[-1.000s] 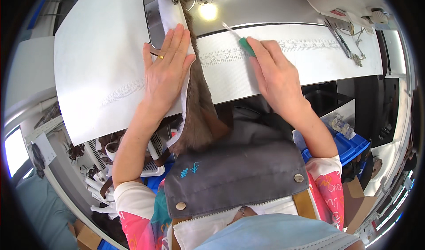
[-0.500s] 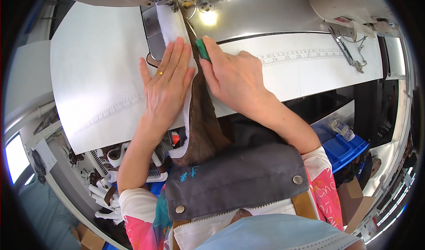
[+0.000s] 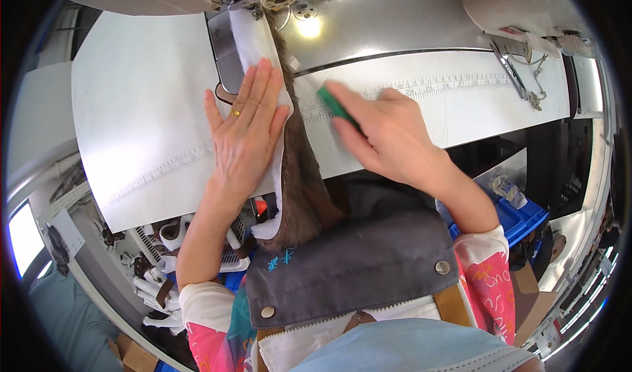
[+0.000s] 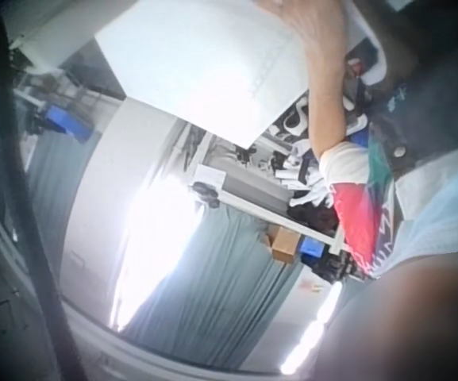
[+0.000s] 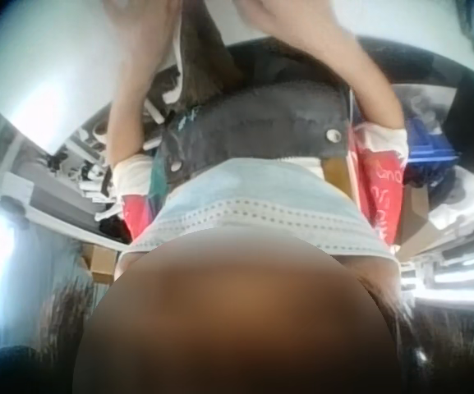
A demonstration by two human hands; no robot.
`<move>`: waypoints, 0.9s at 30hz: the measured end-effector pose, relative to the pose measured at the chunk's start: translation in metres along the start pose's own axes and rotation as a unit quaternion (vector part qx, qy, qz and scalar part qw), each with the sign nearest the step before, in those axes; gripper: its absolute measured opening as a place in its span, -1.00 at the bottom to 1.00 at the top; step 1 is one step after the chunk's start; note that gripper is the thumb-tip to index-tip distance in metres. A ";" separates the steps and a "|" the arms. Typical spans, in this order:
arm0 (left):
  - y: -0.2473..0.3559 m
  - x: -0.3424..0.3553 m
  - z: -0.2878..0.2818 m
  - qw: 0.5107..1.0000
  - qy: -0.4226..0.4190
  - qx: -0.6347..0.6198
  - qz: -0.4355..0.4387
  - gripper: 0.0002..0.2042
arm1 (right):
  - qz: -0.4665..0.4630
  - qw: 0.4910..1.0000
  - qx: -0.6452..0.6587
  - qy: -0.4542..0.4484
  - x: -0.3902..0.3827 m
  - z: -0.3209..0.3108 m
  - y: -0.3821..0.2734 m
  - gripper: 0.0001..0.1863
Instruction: Sewing a piece of dark brown fur trim onto a white fabric substrate using an industrial sewing machine.
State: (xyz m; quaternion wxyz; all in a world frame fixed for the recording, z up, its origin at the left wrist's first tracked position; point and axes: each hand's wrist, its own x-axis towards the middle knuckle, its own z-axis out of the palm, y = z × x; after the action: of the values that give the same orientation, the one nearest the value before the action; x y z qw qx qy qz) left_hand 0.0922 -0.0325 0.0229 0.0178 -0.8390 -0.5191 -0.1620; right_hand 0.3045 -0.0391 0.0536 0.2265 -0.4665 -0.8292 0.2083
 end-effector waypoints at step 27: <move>0.003 0.000 -0.005 0.998 0.025 -0.053 -0.014 -0.58 | 0.000 0.999 0.030 -0.028 -0.011 -0.031 0.023 -0.52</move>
State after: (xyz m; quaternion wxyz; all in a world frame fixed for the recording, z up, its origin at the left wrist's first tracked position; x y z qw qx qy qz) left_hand 0.0937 -0.0350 0.0278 -0.0158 -0.8269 -0.5211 -0.2107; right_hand 0.3428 -0.0336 0.0644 0.2171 -0.4532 -0.8288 0.2459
